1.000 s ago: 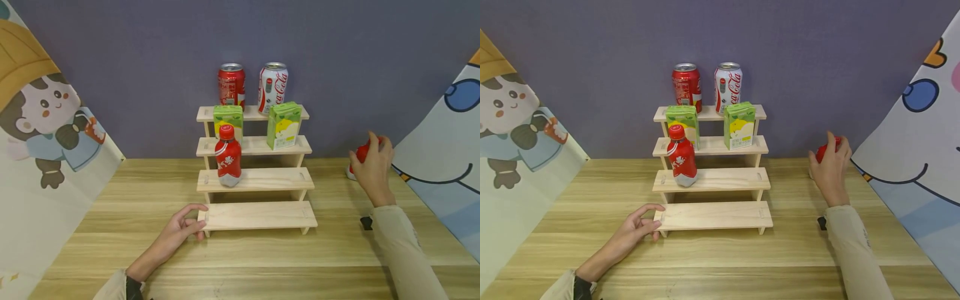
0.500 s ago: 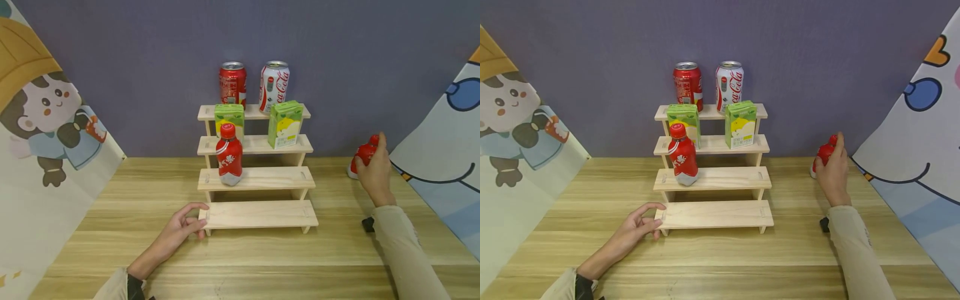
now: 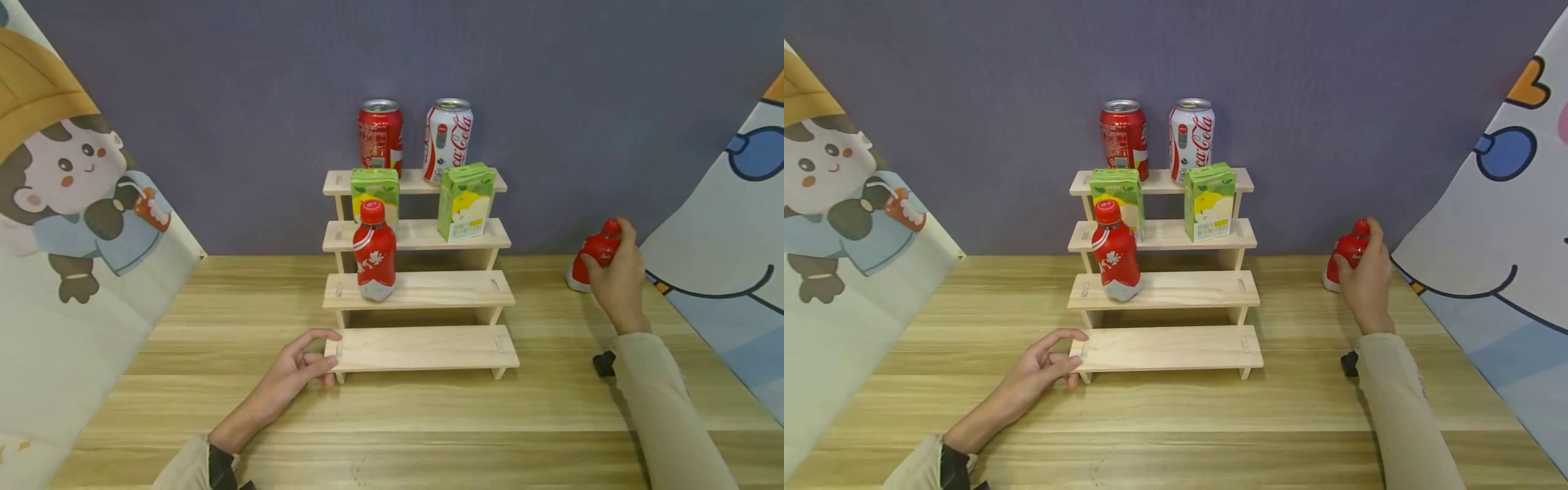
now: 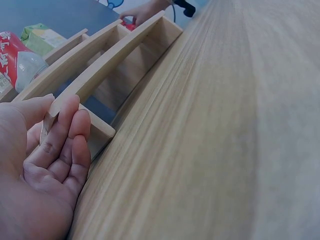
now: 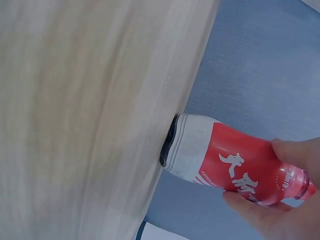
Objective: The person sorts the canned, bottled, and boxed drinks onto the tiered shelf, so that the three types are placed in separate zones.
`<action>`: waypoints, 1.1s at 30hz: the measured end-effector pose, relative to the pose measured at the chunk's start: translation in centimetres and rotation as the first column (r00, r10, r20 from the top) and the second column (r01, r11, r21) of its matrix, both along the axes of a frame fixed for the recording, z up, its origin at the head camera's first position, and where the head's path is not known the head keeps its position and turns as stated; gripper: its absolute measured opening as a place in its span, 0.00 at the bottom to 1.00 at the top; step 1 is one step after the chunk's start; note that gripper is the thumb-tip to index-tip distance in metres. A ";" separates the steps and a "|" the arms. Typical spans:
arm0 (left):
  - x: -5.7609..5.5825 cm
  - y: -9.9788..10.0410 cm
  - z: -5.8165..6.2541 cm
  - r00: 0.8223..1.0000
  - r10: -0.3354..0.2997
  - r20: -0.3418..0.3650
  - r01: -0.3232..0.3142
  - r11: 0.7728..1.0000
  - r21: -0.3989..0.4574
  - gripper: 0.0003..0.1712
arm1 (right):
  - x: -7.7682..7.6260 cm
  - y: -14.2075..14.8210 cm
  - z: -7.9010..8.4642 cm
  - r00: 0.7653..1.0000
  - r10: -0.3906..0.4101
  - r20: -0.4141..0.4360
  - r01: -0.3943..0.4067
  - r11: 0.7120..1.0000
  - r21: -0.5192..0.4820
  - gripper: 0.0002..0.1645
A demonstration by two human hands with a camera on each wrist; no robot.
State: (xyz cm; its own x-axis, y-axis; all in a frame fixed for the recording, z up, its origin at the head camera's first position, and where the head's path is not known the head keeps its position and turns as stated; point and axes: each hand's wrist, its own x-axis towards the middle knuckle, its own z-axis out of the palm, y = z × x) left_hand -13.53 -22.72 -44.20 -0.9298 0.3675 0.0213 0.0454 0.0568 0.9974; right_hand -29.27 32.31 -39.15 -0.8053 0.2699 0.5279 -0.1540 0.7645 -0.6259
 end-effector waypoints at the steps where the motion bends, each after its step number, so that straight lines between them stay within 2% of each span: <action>1: 0.0 0.0 0.0 1.000 -0.002 -0.001 0.002 1.000 0.002 0.23 | 0.0 0.0 0.0 1.000 0.000 0.003 0.000 1.000 0.002 0.52; 9: -0.2 -0.1 0.0 1.000 -0.005 -0.007 0.005 1.000 0.006 0.23 | 0.2 0.1 -0.2 0.999 -0.003 0.054 0.004 1.000 -0.010 0.52; 15: -0.3 -0.2 0.2 1.000 0.015 0.002 -0.015 1.000 -0.014 0.23 | 0.1 0.0 0.0 0.997 0.009 0.070 -0.007 1.000 -0.031 0.52; 21: -0.2 0.0 0.3 1.000 0.023 0.014 -0.023 1.000 -0.017 0.23 | 0.2 0.0 0.2 0.998 -0.008 0.059 0.008 1.000 -0.006 0.52; 33: 0.0 0.1 0.0 1.000 0.024 0.016 -0.024 1.000 -0.007 0.23 | 1.2 0.1 0.6 0.995 0.056 0.083 -0.061 0.996 0.061 0.53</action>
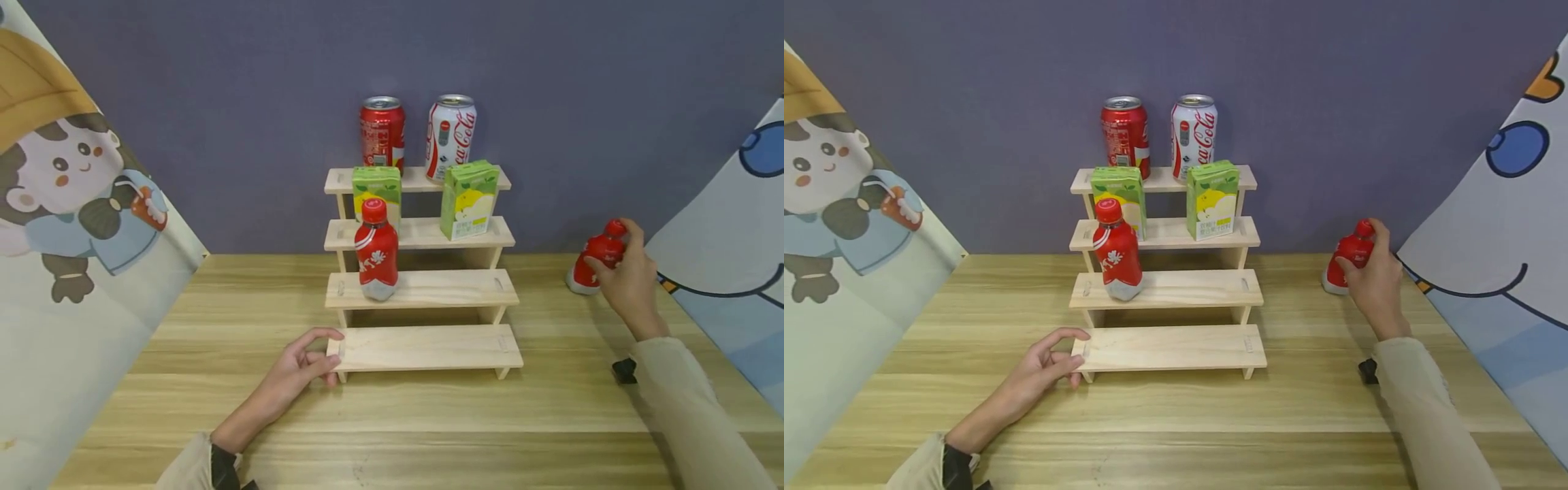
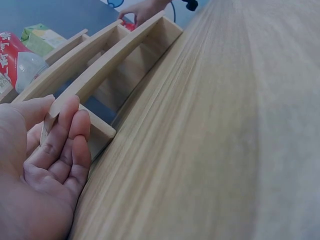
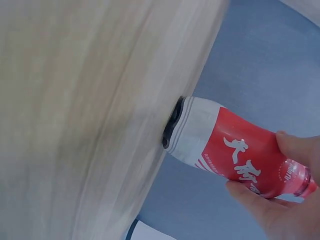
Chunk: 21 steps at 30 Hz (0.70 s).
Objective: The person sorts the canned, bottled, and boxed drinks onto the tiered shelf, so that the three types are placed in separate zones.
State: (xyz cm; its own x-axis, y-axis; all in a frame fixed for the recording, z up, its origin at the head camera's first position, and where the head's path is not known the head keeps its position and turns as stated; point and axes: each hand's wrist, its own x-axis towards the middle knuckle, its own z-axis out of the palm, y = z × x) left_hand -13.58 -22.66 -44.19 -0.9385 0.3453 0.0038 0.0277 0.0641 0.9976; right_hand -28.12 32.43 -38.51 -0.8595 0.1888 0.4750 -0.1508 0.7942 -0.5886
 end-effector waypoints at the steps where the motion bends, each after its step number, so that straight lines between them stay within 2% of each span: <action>1: 0.0 0.0 0.0 1.000 0.000 0.002 0.000 1.000 -0.001 0.23 | 0.2 -0.1 0.0 1.000 0.004 0.000 -0.004 1.000 0.004 0.53; 15: 0.1 0.0 0.1 1.000 -0.012 -0.001 0.012 1.000 -0.002 0.23 | 1.7 -2.1 0.9 0.982 0.112 -0.151 -0.101 0.992 0.080 0.56; 21: 0.1 0.0 0.1 1.000 -0.017 -0.012 0.017 1.000 0.007 0.23 | 2.5 -2.8 1.5 0.975 0.151 -0.162 -0.137 0.986 0.093 0.58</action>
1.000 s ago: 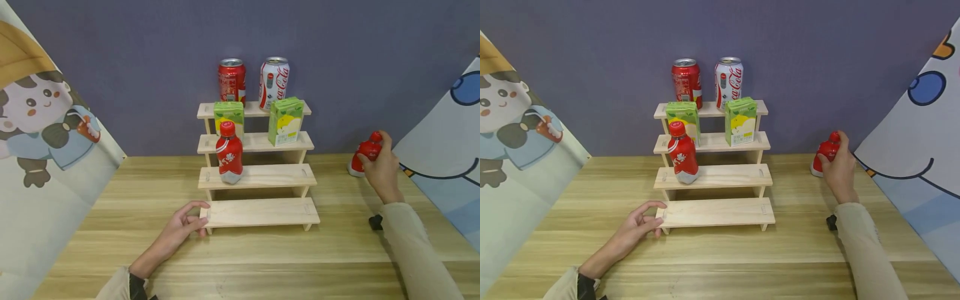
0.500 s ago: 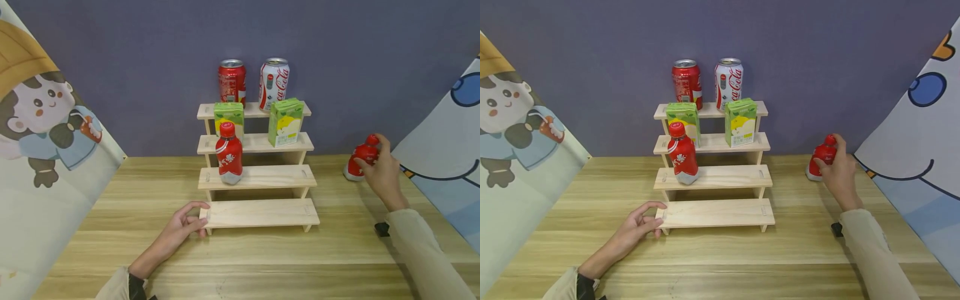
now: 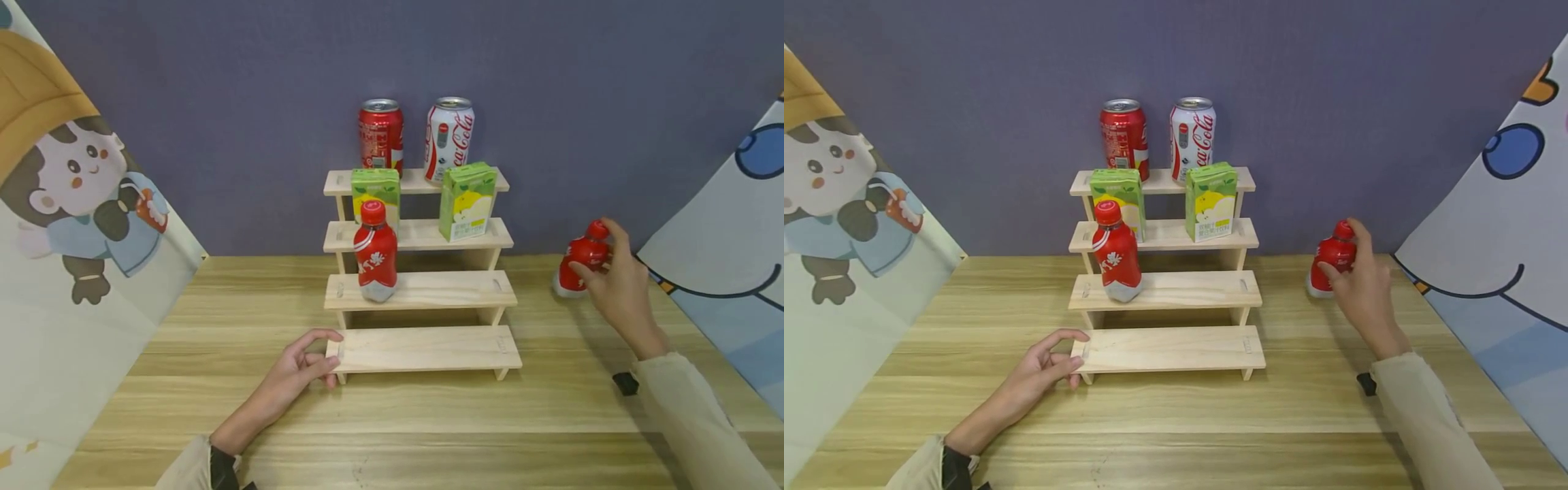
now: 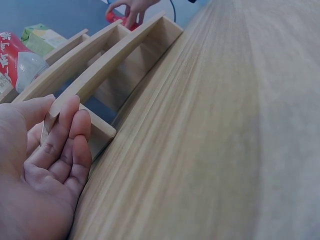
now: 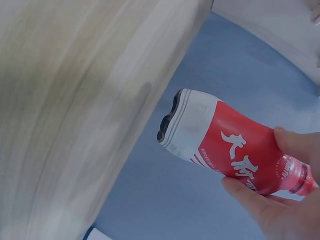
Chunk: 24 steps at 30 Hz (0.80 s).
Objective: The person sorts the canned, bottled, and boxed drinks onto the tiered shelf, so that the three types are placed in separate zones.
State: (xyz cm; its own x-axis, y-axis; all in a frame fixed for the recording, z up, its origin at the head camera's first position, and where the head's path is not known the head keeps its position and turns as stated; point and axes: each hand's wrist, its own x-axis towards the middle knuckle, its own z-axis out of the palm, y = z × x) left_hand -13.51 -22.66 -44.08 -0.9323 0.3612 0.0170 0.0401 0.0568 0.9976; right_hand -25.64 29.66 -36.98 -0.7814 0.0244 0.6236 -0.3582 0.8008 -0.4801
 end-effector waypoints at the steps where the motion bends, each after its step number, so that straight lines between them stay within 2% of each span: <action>1: 0.0 0.0 0.0 1.000 0.000 -0.001 0.000 1.000 0.001 0.23 | 0.1 -0.2 0.1 1.000 0.008 0.000 -0.008 1.000 -0.003 0.58; 10: -0.1 0.0 -0.2 1.000 0.005 -0.005 -0.005 1.000 -0.004 0.23 | 1.4 -1.6 1.1 0.994 0.085 -0.063 -0.086 0.996 -0.011 0.59; 24: -0.3 -0.1 -0.4 1.000 -0.002 -0.011 0.002 1.000 0.012 0.23 | 3.8 -3.7 3.1 0.986 0.123 -0.109 -0.119 0.992 0.038 0.60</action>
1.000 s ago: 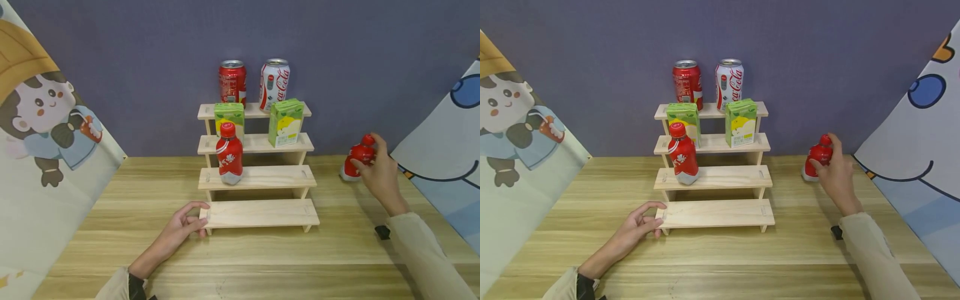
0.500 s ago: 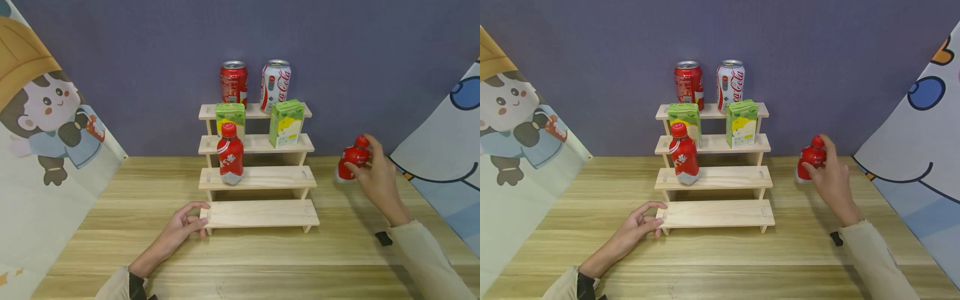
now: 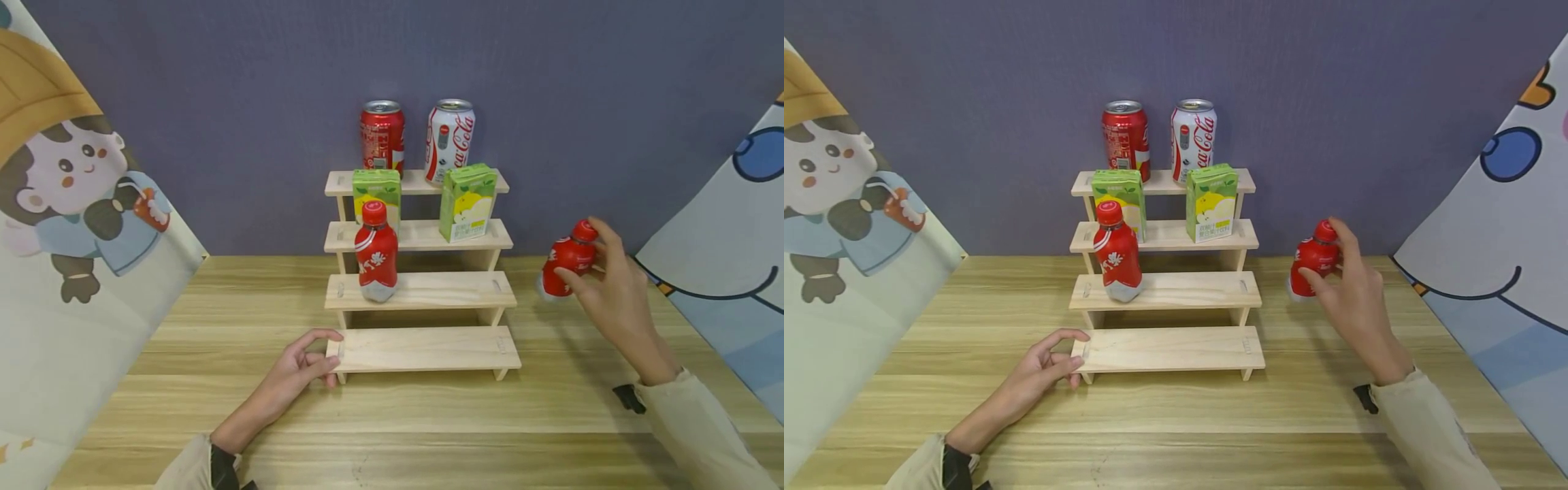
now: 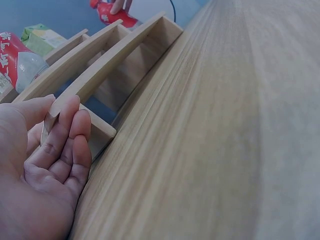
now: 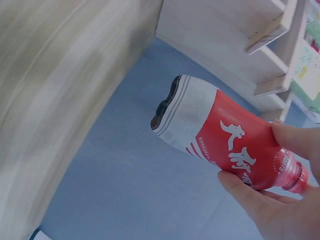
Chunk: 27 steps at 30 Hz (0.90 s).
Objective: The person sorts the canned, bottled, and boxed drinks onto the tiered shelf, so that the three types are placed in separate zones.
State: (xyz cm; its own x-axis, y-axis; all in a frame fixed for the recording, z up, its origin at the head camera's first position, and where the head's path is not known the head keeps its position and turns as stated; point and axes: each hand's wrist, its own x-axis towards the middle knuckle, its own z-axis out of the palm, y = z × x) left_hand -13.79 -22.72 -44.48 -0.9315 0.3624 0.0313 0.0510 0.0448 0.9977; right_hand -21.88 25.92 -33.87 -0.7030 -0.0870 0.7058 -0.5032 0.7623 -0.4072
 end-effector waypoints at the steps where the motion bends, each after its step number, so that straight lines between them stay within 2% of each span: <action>1: 0.0 0.0 0.0 1.000 0.000 0.000 0.000 1.000 -0.001 0.23 | 0.2 -0.1 0.1 1.000 -0.004 -0.004 0.004 1.000 0.008 0.60; 15: -0.1 -0.1 0.0 1.000 -0.001 0.008 0.001 1.000 -0.017 0.22 | 2.3 -1.6 2.1 0.999 -0.012 -0.031 0.013 0.999 0.050 0.62; 23: -0.1 -0.1 0.1 1.000 -0.001 0.006 0.001 1.000 -0.015 0.23 | 3.4 -2.7 3.5 0.995 0.041 -0.087 -0.037 0.998 0.042 0.64; 27: -0.1 -0.1 0.1 1.000 0.001 0.007 -0.001 1.000 -0.015 0.23 | 3.9 -3.3 4.2 0.995 0.056 -0.086 -0.053 0.998 0.044 0.64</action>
State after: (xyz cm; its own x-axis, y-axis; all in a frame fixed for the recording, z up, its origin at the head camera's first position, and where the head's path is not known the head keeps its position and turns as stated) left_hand -13.89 -22.81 -44.42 -0.9321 0.3618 0.0195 0.0441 0.0600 0.9972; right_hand -18.01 22.66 -29.71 -0.6325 -0.1540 0.7591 -0.5766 0.7480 -0.3287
